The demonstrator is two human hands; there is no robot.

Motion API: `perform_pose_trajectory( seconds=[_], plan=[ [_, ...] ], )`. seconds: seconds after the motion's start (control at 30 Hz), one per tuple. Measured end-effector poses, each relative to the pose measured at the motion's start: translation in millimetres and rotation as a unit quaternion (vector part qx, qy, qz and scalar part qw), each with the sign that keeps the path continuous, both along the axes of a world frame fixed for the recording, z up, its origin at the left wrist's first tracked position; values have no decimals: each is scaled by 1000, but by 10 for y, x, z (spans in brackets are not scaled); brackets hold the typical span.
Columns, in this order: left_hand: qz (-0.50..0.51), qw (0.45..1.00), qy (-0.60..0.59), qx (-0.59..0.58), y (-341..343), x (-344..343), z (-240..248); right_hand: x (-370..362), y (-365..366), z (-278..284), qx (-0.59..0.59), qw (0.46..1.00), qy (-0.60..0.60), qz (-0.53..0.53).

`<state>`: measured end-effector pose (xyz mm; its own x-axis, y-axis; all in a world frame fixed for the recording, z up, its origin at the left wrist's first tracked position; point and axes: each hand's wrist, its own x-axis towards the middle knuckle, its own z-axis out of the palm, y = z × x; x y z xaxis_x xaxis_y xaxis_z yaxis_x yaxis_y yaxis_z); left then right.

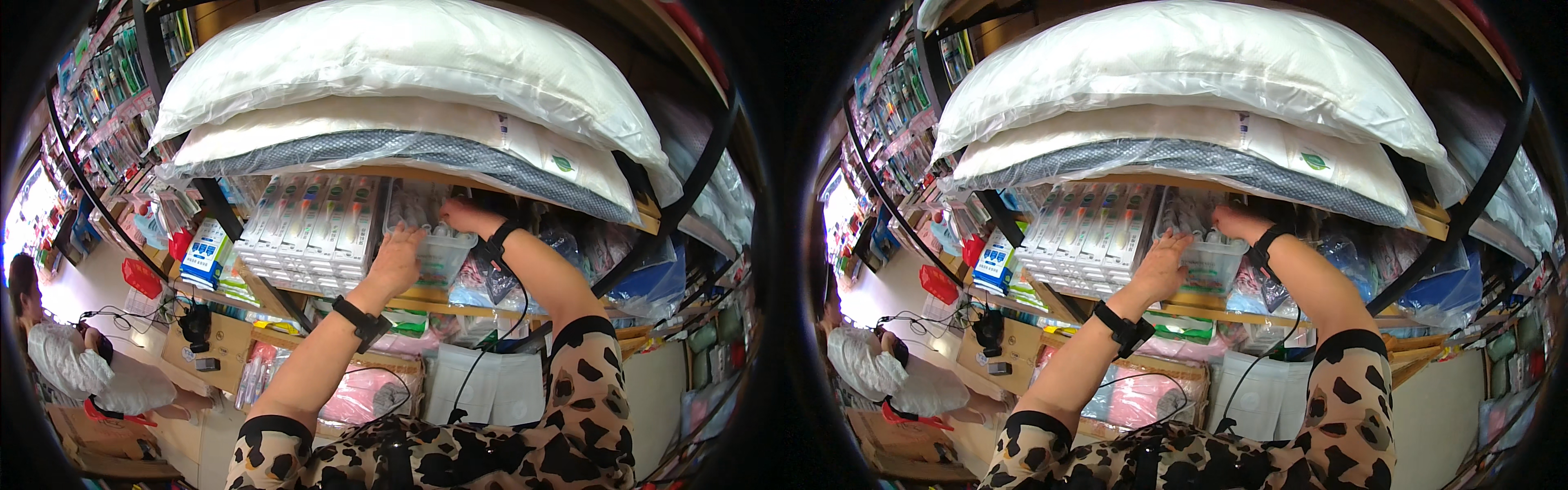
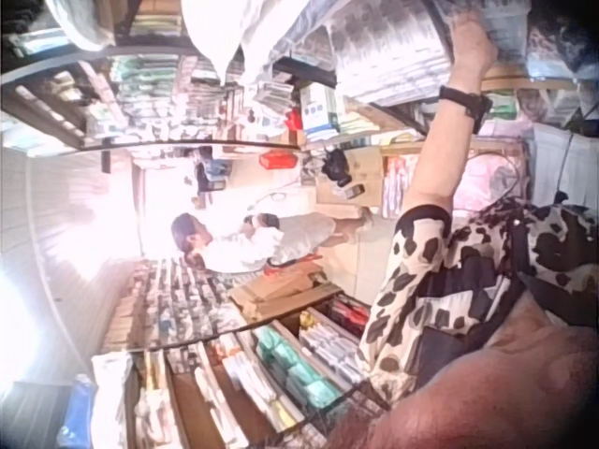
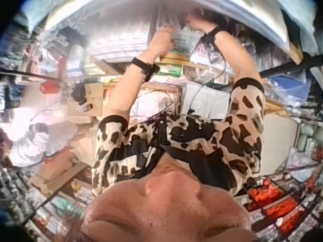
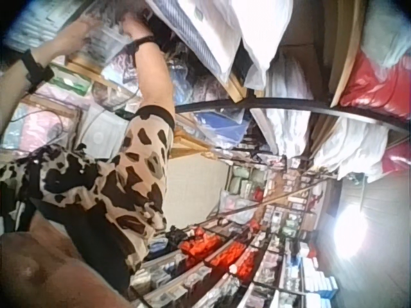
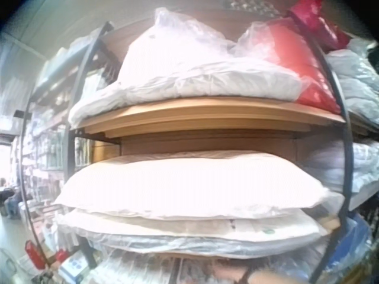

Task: The person removes toothbrush packages from a plastic bin on a shelf and places them on a table, uses a cloth to wipe the surface, and then gathers the packages together by hand.

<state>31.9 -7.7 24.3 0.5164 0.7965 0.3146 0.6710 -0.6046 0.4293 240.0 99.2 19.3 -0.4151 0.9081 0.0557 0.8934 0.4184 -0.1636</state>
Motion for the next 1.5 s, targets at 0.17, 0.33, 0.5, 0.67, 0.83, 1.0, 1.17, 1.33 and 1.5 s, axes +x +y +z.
perform_pose_trajectory(
  seconds=[0.17, 0.33, 0.5, 0.67, 0.83, 1.0, 1.17, 1.33, 1.5],
  plan=[
    [-1, 1000, 21, -2, -21, -54, 3, 4, 1, 260, 10, 992, 93, 85],
    [-2, 1000, 12, 12, -7, -44, -31, -14, -125, 399, -63, 995, 12, 79],
    [-13, 1000, 12, 25, 27, -41, -70, 17, -167, 324, -75, 992, 53, 88],
    [-19, 999, -1, 25, 32, -68, -94, 5, -496, 448, -66, 970, 230, 31],
    [-26, 998, -26, 60, -31, -132, -117, -63, -1213, 502, 82, 975, 207, 6],
    [-48, 993, -87, 71, -184, -261, -181, -16, -1570, 187, 182, 970, 161, 26],
    [5, 945, -291, -150, -584, -631, -429, -105, -1784, -50, 103, 935, 337, -50],
    [74, 905, -336, -250, -930, -1111, -1084, 27, -2209, -385, -139, 799, 572, -125],
    [235, 873, -299, -306, -1422, -1893, -1875, -300, -2454, -1193, -295, 726, 592, -191]
  ],
)
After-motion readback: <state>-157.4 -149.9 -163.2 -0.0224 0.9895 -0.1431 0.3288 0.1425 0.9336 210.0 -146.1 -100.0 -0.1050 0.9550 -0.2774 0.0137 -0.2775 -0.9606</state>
